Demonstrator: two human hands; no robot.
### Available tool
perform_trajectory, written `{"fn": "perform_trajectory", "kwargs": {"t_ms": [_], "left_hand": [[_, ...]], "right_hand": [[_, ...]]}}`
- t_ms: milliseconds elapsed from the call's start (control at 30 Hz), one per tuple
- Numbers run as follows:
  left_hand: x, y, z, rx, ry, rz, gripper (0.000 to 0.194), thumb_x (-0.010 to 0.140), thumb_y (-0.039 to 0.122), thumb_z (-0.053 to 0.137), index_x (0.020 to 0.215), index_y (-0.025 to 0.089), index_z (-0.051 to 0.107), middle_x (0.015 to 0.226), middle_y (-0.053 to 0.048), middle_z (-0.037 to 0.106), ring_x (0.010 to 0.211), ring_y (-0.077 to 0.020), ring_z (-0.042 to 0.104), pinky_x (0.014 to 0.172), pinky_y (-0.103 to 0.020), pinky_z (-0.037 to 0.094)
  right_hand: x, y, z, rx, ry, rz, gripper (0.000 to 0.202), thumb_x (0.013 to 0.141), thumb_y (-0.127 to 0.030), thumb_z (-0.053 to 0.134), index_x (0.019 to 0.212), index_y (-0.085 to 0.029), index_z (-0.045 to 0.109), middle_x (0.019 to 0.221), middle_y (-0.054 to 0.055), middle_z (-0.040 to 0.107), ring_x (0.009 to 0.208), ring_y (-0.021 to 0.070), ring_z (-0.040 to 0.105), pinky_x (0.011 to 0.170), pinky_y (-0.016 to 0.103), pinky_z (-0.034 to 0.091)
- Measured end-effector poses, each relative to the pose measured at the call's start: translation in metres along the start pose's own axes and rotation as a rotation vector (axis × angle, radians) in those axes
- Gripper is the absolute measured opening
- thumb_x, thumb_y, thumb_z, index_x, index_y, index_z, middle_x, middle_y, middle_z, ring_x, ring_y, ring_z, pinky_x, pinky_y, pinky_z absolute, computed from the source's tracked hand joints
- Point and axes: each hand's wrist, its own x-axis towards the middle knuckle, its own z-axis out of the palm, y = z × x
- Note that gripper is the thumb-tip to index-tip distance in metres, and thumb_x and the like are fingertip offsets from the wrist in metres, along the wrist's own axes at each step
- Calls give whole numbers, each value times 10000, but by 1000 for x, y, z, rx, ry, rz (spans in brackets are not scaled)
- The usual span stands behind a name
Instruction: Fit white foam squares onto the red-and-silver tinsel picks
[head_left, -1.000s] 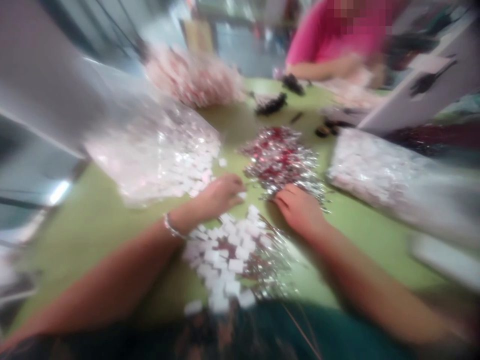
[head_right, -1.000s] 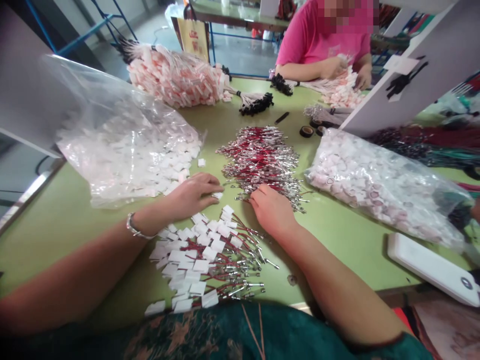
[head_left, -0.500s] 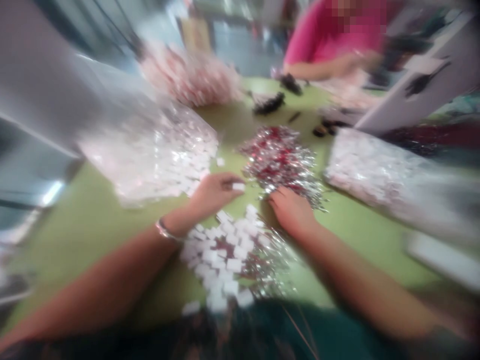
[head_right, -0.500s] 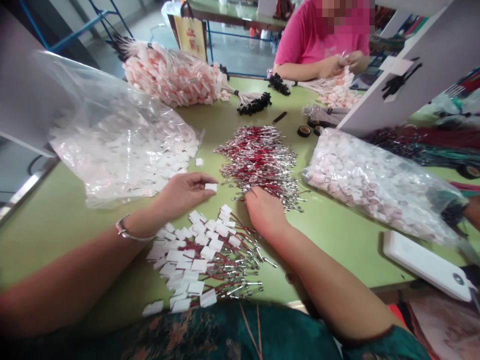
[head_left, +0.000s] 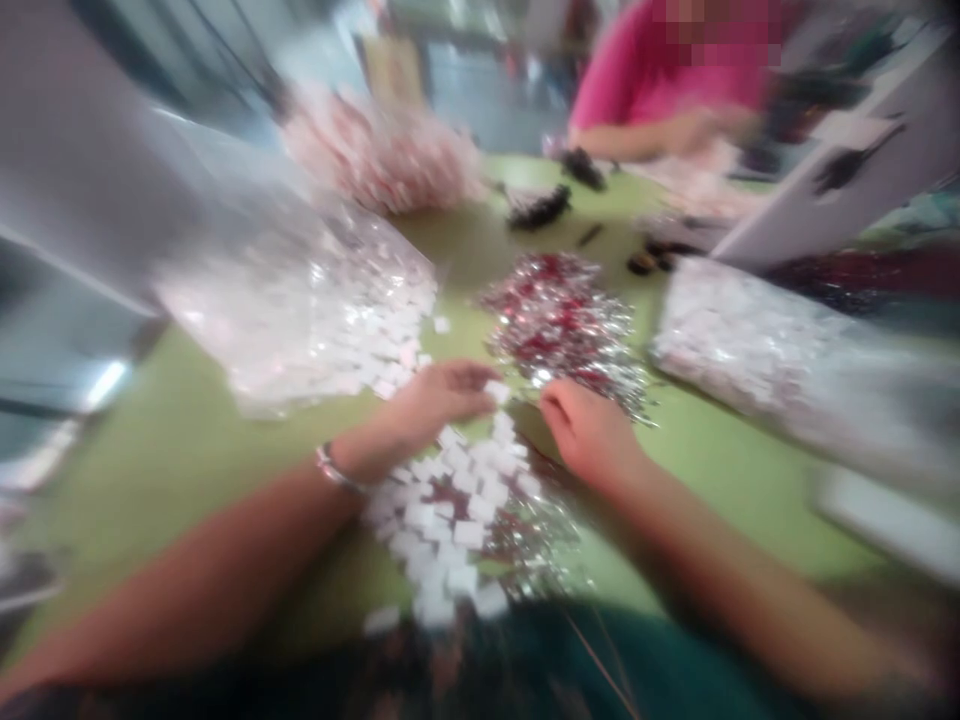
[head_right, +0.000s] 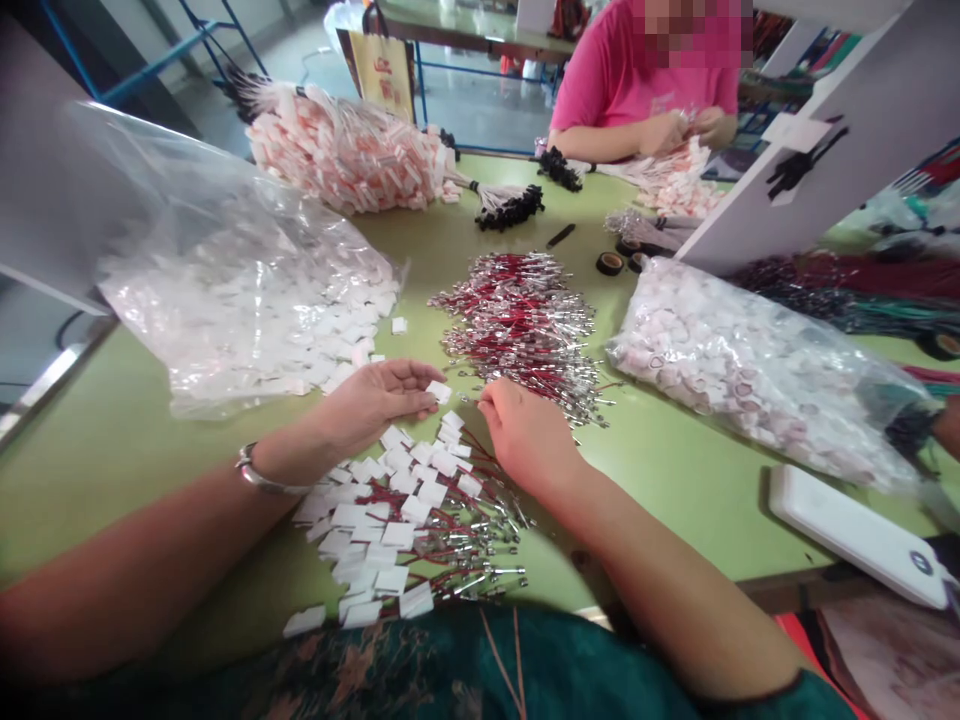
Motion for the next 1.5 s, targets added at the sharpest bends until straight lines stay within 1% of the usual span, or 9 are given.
{"fn": "perform_trajectory", "kwargs": {"t_ms": [100, 267, 433, 600, 867, 1067, 1333, 1433, 1500], "left_hand": [[-2, 2, 0, 0, -55, -17, 346, 726, 286, 773, 1055, 198, 710, 818, -40, 725, 696, -126, 652, 657, -265, 527], [-4, 6, -3, 19, -129, -30, 287, 747, 256, 755, 1027, 199, 724, 761, -31, 727, 661, -116, 647, 649, -256, 519], [-4, 7, -4, 52, -131, -31, 284, 737, 249, 757, 1014, 192, 727, 739, -29, 723, 656, -123, 653, 656, -266, 531], [-6, 9, 3, 176, -121, 27, 301, 706, 299, 787, 982, 194, 732, 772, -32, 726, 663, -131, 646, 619, -264, 526], [-9, 13, 9, 316, -119, 50, 251, 723, 260, 734, 966, 199, 747, 762, -29, 738, 659, -146, 660, 612, -270, 523], [-9, 14, 8, 242, -152, 38, 224, 720, 233, 726, 939, 191, 748, 732, -24, 733, 636, -139, 655, 594, -256, 515], [-8, 17, 2, -122, -224, -9, 246, 697, 251, 809, 914, 171, 727, 721, -22, 731, 600, -101, 641, 582, -218, 512], [-7, 15, 1, -130, -258, -18, 255, 701, 261, 807, 921, 163, 723, 715, -28, 729, 585, -104, 637, 563, -222, 508], [-7, 14, 1, -56, -242, -15, 254, 715, 267, 790, 939, 169, 722, 704, -28, 727, 587, -116, 643, 562, -236, 513]], "right_hand": [[-2, -6, 0, 16, -61, -15, 194, 958, -261, 419, 926, -202, 601, 852, 69, 680, 744, 200, 581, 655, 300, 334], [-3, -6, -2, 72, -77, 2, 195, 954, -264, 430, 928, -198, 611, 823, 60, 675, 737, 192, 576, 662, 296, 336], [-4, -3, -4, 93, -57, -13, 212, 946, -272, 426, 908, -192, 620, 819, 66, 669, 732, 189, 571, 663, 298, 342], [-8, -10, -2, 78, -29, -4, 203, 926, -268, 444, 863, -191, 621, 777, 64, 666, 676, 178, 547, 632, 299, 321], [-9, -15, 8, 220, -8, -2, 176, 924, -230, 448, 822, -190, 586, 750, 48, 649, 666, 166, 541, 625, 286, 348], [-8, -11, 9, 283, -16, -18, 149, 907, -232, 484, 800, -202, 583, 738, 29, 644, 671, 165, 553, 631, 292, 370], [-10, -12, -4, 420, 45, -134, 237, 911, -251, 499, 698, -209, 591, 646, -7, 615, 601, 126, 526, 602, 272, 373], [-9, -12, -4, 412, 38, -159, 239, 910, -246, 495, 692, -207, 584, 641, -11, 611, 592, 120, 515, 593, 264, 366], [-9, -12, -4, 395, 31, -164, 243, 910, -239, 497, 682, -203, 574, 629, -14, 600, 586, 117, 507, 590, 259, 359]]}}
